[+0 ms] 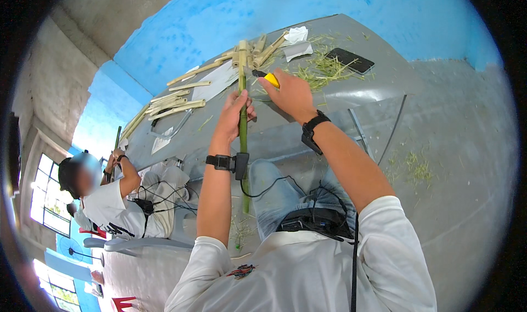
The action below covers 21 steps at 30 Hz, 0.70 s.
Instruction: Scraping the outer nodes or surface of a bamboo stalk using a utility knife while seated.
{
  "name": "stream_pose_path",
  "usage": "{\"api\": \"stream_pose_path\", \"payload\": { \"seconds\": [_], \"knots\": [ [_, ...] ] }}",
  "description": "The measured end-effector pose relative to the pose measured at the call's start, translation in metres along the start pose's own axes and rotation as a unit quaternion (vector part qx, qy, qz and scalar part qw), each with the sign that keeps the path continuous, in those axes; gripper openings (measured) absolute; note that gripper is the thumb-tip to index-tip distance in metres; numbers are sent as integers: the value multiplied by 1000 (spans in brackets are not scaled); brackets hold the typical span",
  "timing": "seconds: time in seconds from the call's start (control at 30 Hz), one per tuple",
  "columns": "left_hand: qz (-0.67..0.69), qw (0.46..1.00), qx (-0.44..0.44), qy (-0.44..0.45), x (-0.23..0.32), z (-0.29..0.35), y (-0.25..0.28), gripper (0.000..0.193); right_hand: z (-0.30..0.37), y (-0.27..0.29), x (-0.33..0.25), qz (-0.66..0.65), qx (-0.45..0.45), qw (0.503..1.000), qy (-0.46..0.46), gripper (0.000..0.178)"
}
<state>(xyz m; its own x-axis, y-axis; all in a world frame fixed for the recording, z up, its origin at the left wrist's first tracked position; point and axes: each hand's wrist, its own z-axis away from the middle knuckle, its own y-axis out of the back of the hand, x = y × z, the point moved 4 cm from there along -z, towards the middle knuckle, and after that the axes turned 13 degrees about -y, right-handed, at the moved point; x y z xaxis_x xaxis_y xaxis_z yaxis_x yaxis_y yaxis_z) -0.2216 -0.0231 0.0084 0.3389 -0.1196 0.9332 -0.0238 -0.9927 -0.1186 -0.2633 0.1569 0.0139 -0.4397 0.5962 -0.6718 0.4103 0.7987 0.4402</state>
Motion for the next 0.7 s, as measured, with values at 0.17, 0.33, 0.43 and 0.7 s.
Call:
{"api": "stream_pose_path", "payload": {
  "seconds": [0.17,0.33,0.43,0.7],
  "knots": [
    [16,999,-32,8,-4,-2,1,34,4,0,-4,-2,-33,999,38,54],
    [22,997,-69,-6,-11,-1,10,34,3,-4,-6,109,-104,987,51,61],
    [85,994,-71,4,-9,0,9,34,4,-7,-6,95,-135,985,53,63],
    [-87,991,-103,24,2,-4,-1,47,4,-11,-4,94,-172,977,80,67]
  ]
}}
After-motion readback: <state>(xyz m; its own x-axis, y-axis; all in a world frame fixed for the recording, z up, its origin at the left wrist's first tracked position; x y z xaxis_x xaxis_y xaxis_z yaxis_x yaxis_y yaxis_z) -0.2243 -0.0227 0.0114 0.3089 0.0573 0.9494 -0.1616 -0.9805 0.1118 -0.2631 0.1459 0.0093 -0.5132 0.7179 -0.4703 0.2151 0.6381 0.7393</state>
